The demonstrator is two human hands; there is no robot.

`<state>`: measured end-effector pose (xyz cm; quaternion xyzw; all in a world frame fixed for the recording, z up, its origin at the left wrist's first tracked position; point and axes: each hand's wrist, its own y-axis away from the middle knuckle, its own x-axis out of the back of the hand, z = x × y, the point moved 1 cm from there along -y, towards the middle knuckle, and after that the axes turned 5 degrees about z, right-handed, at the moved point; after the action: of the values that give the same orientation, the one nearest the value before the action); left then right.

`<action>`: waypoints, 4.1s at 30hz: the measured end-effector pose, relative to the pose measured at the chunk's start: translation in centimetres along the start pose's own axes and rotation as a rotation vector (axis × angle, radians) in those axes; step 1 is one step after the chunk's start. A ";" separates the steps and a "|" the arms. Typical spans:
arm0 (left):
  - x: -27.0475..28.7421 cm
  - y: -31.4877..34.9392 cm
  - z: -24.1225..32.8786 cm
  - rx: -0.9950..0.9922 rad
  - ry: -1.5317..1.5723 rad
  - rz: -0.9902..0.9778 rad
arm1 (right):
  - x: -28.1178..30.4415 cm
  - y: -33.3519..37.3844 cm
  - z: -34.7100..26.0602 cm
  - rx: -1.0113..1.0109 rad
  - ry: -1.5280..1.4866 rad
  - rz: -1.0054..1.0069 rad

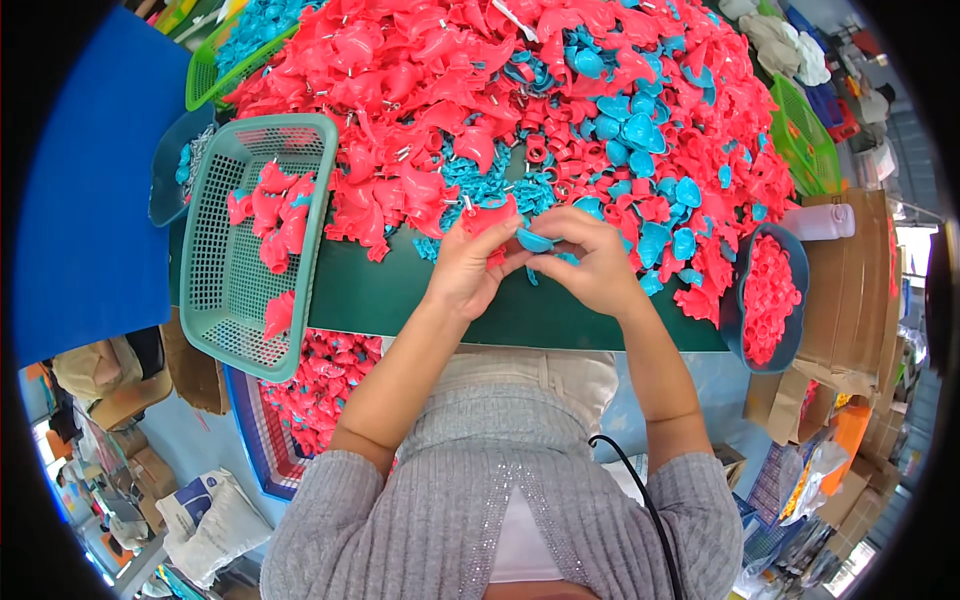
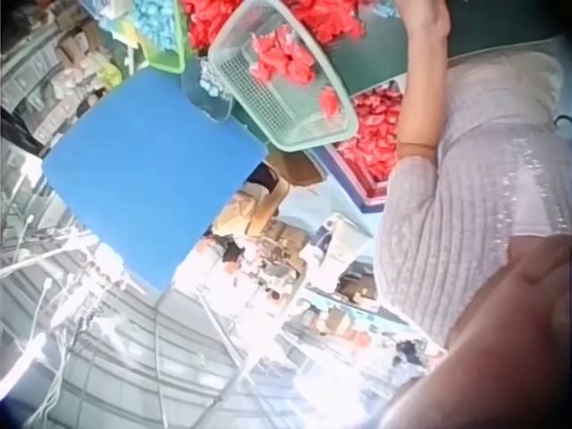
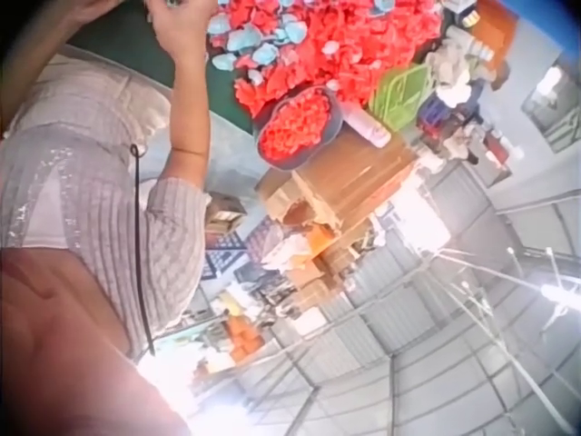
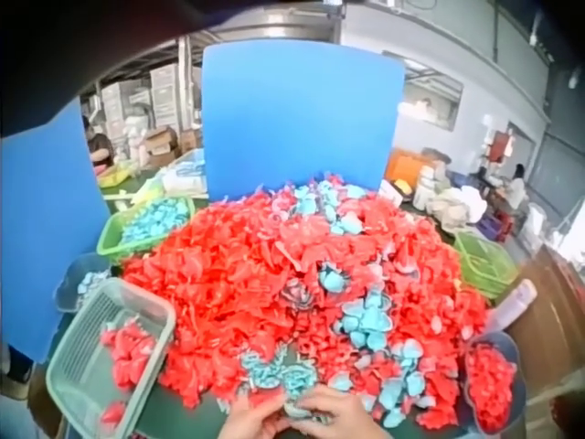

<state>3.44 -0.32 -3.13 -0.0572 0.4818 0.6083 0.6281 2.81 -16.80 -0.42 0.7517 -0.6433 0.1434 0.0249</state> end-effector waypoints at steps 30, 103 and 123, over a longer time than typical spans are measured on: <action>-1.3 1.1 -1.9 -0.117 0.246 -0.049 | -4.1 1.2 -1.2 0.119 0.230 0.213; 2.6 0.2 -2.5 0.114 0.174 -0.019 | 15.1 -2.9 5.2 0.229 1.133 0.369; -1.4 1.1 -1.4 -0.180 0.012 -0.063 | -0.1 1.0 -2.6 0.248 0.423 0.124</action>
<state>2.03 -1.97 -2.38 -0.1321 0.4271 0.6286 0.6364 1.33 -16.32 1.94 0.6614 -0.6461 0.3765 0.0575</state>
